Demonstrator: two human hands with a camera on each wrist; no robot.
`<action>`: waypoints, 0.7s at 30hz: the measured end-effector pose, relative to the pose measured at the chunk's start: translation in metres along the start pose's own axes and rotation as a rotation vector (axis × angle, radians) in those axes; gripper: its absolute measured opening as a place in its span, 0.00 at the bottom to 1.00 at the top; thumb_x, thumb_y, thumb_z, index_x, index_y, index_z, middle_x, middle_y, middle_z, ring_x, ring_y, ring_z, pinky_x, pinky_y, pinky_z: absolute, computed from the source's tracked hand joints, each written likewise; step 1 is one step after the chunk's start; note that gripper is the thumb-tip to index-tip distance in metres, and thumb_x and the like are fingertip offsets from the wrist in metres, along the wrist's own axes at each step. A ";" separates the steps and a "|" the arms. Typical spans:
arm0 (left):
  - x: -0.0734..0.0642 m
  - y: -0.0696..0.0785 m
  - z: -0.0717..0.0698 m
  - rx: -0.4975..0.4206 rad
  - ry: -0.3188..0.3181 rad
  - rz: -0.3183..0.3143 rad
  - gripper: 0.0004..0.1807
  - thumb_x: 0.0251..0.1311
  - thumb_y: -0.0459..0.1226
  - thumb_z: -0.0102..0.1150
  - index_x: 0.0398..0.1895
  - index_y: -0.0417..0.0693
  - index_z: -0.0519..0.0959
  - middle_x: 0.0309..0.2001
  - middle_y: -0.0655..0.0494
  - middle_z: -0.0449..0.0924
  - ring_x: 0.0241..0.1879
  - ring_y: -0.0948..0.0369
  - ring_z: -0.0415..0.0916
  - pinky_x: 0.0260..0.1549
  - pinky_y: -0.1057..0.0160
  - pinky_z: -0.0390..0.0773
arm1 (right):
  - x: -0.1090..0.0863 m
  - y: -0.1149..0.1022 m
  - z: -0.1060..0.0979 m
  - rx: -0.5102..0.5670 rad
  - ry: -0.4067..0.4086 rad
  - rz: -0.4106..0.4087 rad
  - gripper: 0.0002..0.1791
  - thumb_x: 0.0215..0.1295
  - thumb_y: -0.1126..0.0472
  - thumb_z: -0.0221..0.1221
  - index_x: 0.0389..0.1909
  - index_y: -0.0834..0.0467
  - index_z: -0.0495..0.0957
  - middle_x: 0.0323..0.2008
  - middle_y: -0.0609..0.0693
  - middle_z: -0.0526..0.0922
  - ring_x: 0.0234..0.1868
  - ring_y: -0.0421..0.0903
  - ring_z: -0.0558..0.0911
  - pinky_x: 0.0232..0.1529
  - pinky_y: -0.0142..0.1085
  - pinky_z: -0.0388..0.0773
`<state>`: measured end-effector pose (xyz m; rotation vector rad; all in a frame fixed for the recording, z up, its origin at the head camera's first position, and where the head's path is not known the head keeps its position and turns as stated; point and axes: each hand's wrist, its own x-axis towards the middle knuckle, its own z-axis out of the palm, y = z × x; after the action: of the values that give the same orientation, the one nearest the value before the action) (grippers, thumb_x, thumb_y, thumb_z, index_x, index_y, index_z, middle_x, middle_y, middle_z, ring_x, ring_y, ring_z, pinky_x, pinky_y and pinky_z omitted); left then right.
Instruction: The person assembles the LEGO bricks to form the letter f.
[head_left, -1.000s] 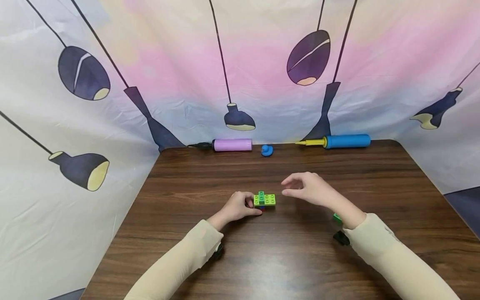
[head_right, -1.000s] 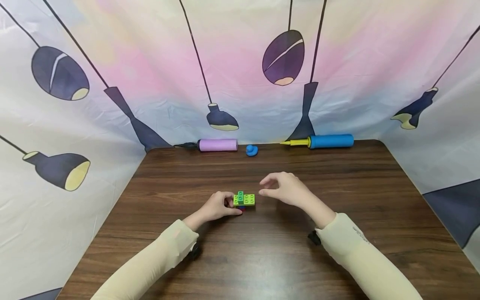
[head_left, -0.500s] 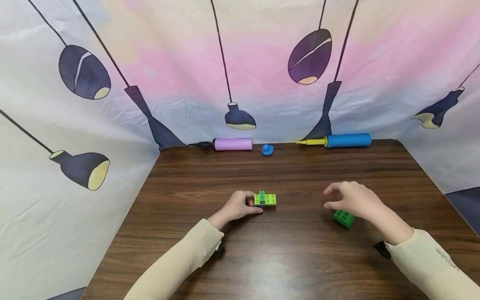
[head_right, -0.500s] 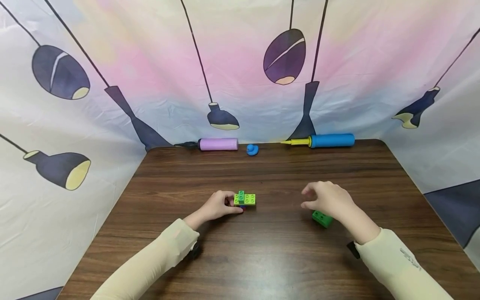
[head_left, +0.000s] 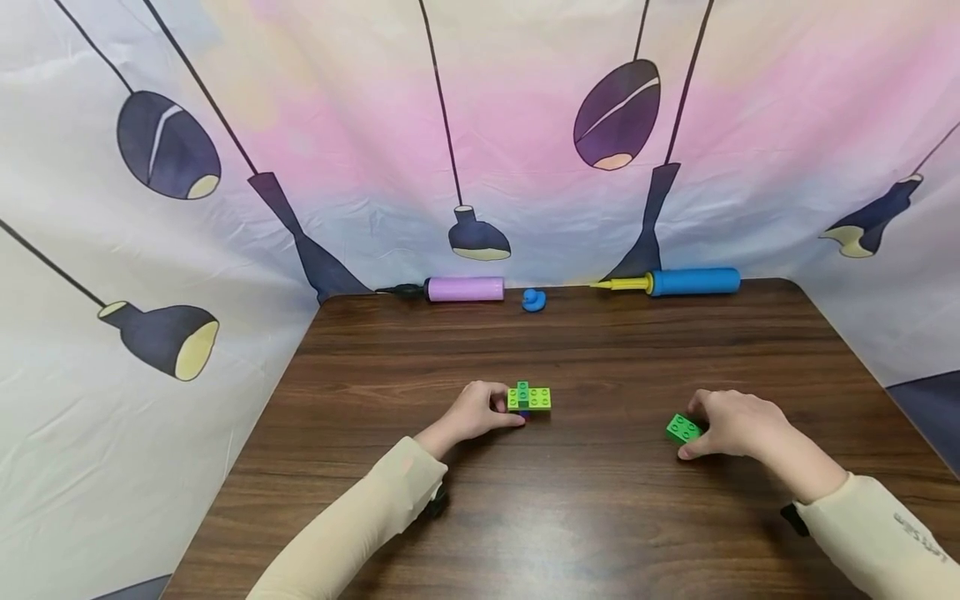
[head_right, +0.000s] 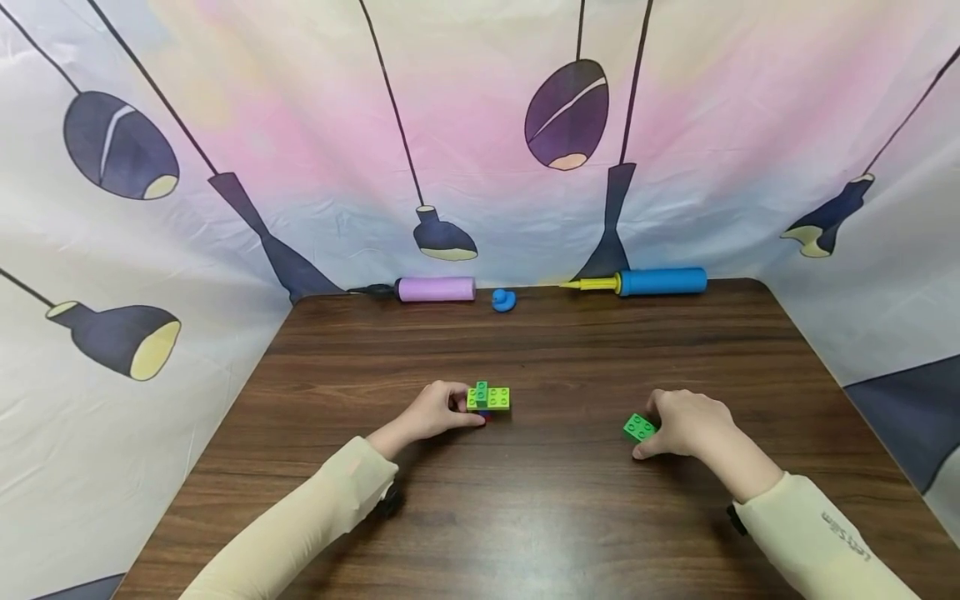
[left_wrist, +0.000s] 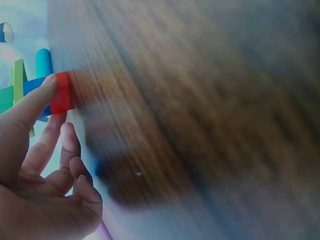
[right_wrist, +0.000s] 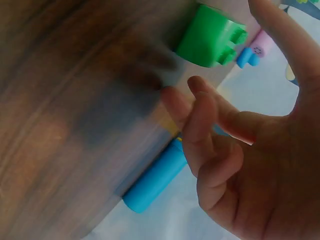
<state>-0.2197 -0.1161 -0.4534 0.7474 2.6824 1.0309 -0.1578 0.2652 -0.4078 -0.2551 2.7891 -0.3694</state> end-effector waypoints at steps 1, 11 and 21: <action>0.000 0.000 0.000 0.000 -0.001 -0.001 0.15 0.51 0.40 0.73 0.22 0.47 0.73 0.20 0.60 0.69 0.21 0.65 0.61 0.25 0.67 0.63 | 0.000 0.001 0.001 -0.001 -0.005 0.006 0.41 0.40 0.35 0.72 0.46 0.62 0.76 0.37 0.53 0.79 0.32 0.49 0.75 0.28 0.47 0.71; 0.000 0.002 -0.001 -0.005 -0.007 -0.010 0.14 0.52 0.40 0.73 0.23 0.47 0.75 0.20 0.58 0.69 0.21 0.65 0.61 0.25 0.67 0.62 | 0.004 0.001 0.005 0.032 0.001 -0.006 0.21 0.47 0.46 0.73 0.34 0.55 0.77 0.26 0.46 0.73 0.25 0.45 0.69 0.24 0.41 0.65; 0.000 0.000 0.000 0.003 -0.010 -0.022 0.13 0.52 0.41 0.73 0.24 0.47 0.76 0.20 0.59 0.69 0.22 0.65 0.61 0.25 0.67 0.63 | 0.014 -0.011 0.001 0.167 0.158 -0.124 0.19 0.54 0.46 0.69 0.41 0.53 0.79 0.32 0.45 0.80 0.27 0.43 0.74 0.26 0.40 0.69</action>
<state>-0.2198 -0.1163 -0.4531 0.7204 2.6784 1.0153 -0.1693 0.2515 -0.4092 -0.3757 2.8814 -0.6760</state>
